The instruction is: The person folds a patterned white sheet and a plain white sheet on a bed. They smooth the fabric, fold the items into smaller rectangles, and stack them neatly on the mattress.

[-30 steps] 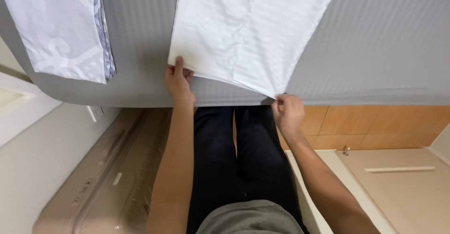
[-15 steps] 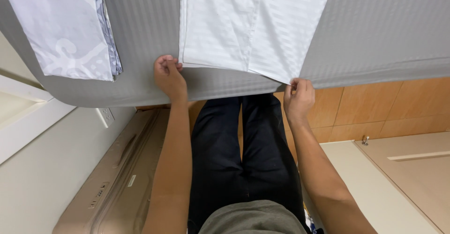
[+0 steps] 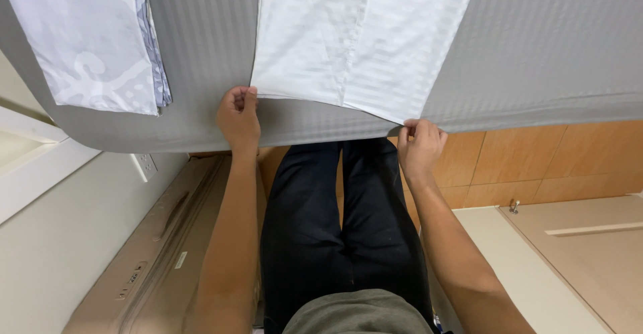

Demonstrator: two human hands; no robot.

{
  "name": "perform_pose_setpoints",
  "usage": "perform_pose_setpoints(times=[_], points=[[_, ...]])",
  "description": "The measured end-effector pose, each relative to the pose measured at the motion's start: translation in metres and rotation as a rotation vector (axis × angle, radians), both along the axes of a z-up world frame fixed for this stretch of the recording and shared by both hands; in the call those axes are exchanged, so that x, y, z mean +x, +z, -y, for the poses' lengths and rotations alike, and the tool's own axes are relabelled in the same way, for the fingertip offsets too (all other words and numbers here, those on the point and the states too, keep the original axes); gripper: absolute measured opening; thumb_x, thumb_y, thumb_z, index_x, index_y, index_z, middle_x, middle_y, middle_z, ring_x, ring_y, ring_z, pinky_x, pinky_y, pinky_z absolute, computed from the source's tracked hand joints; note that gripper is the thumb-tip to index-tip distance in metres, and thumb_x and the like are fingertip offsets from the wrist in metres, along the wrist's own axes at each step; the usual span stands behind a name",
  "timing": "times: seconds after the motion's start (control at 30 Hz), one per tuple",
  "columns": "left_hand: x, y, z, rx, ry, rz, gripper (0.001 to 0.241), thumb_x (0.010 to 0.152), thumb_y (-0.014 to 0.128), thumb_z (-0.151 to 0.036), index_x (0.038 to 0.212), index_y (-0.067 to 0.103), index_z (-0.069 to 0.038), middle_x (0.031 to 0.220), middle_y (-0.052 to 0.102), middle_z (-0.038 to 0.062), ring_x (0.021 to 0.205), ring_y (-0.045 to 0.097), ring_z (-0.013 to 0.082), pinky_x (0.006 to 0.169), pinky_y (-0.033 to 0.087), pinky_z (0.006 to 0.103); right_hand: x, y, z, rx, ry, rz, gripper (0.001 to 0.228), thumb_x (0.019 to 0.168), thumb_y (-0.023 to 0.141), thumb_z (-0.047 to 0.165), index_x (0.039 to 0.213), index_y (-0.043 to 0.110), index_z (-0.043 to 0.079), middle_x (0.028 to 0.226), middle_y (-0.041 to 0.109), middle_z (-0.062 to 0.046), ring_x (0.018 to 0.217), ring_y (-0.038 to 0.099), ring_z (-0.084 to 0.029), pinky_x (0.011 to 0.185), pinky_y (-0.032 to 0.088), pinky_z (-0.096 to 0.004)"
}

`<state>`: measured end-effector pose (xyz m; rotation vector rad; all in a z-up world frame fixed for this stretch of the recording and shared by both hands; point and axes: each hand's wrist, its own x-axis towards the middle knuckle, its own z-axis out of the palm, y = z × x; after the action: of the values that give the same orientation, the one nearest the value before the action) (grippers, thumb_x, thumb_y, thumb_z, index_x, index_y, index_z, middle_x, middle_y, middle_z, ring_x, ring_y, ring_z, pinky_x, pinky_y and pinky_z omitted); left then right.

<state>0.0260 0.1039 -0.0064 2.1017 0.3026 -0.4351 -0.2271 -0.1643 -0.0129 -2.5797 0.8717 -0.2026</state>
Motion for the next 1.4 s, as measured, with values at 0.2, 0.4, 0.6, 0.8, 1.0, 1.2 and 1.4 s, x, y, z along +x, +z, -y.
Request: perform_pose_setpoints(times=[0.2, 0.4, 0.6, 0.8, 1.0, 1.2, 1.4], points=[[-0.003, 0.003, 0.000, 0.107, -0.093, 0.121, 0.024, 0.101, 0.071, -0.025, 0.096, 0.069, -0.001, 0.083, 0.069, 0.003, 0.072, 0.063, 0.0130, 0.068, 0.053, 0.0287, 0.001, -0.001, -0.005, 0.021, -0.039, -0.058, 0.013, 0.090, 0.075, 0.003, 0.097, 0.066, 0.009, 0.082, 0.065, -0.002, 0.083, 0.063, -0.022, 0.088, 0.043, -0.040], [0.004, 0.023, 0.021, 0.168, -0.097, 0.142, 0.030, 0.100, 0.074, -0.028, 0.094, 0.067, 0.000, 0.085, 0.066, 0.005, 0.072, 0.060, 0.0148, 0.066, 0.053, 0.0299, 0.019, 0.018, 0.001, 0.323, -0.309, -0.069, 0.018, 0.096, 0.073, 0.020, 0.100, 0.063, 0.005, 0.085, 0.069, -0.005, 0.077, 0.065, -0.019, 0.077, 0.048, -0.036], [0.002, -0.002, -0.004, 0.015, -0.037, 0.018, 0.028, 0.099, 0.074, -0.029, 0.096, 0.070, -0.001, 0.084, 0.067, 0.003, 0.071, 0.062, 0.0113, 0.067, 0.054, 0.0272, -0.019, -0.025, 0.033, 1.117, -0.738, 0.028, 0.032, 0.099, 0.072, 0.036, 0.097, 0.060, 0.006, 0.086, 0.070, -0.005, 0.072, 0.064, -0.013, 0.065, 0.051, -0.026], [0.009, 0.013, -0.014, -0.086, -0.044, -0.126, 0.026, 0.101, 0.072, -0.028, 0.100, 0.068, -0.002, 0.085, 0.065, 0.000, 0.073, 0.060, 0.0087, 0.069, 0.053, 0.0249, -0.020, -0.007, 0.029, 1.054, -0.698, 0.036, 0.021, 0.102, 0.068, 0.027, 0.100, 0.061, 0.007, 0.089, 0.071, -0.001, 0.073, 0.064, -0.010, 0.065, 0.050, -0.024], [0.013, 0.016, -0.014, -0.036, -0.189, -0.133, 0.025, 0.102, 0.072, -0.027, 0.102, 0.068, -0.002, 0.095, 0.057, 0.000, 0.078, 0.054, 0.0102, 0.072, 0.050, 0.0271, -0.014, -0.017, 0.031, 1.133, -0.590, -0.031, 0.023, 0.100, 0.075, 0.023, 0.099, 0.064, 0.003, 0.086, 0.069, -0.005, 0.073, 0.064, -0.012, 0.065, 0.049, -0.026], [0.011, 0.011, -0.017, 0.093, -0.296, -0.072, 0.024, 0.100, 0.076, -0.025, 0.099, 0.070, -0.002, 0.094, 0.058, 0.004, 0.080, 0.053, 0.0137, 0.074, 0.049, 0.0299, -0.010, -0.007, 0.042, 1.191, -0.573, -0.088, 0.020, 0.101, 0.067, 0.028, 0.098, 0.068, 0.008, 0.086, 0.073, -0.002, 0.074, 0.066, -0.010, 0.069, 0.049, -0.025], [0.018, 0.019, 0.004, 0.206, -0.259, -0.036, 0.028, 0.094, 0.077, -0.022, 0.109, 0.065, -0.001, 0.099, 0.059, 0.009, 0.086, 0.057, 0.0207, 0.077, 0.051, 0.0343, 0.023, 0.024, 0.077, 0.976, -0.476, -0.459, 0.030, 0.098, 0.071, 0.035, 0.095, 0.072, 0.005, 0.083, 0.072, -0.006, 0.073, 0.064, -0.013, 0.069, 0.049, -0.029]])
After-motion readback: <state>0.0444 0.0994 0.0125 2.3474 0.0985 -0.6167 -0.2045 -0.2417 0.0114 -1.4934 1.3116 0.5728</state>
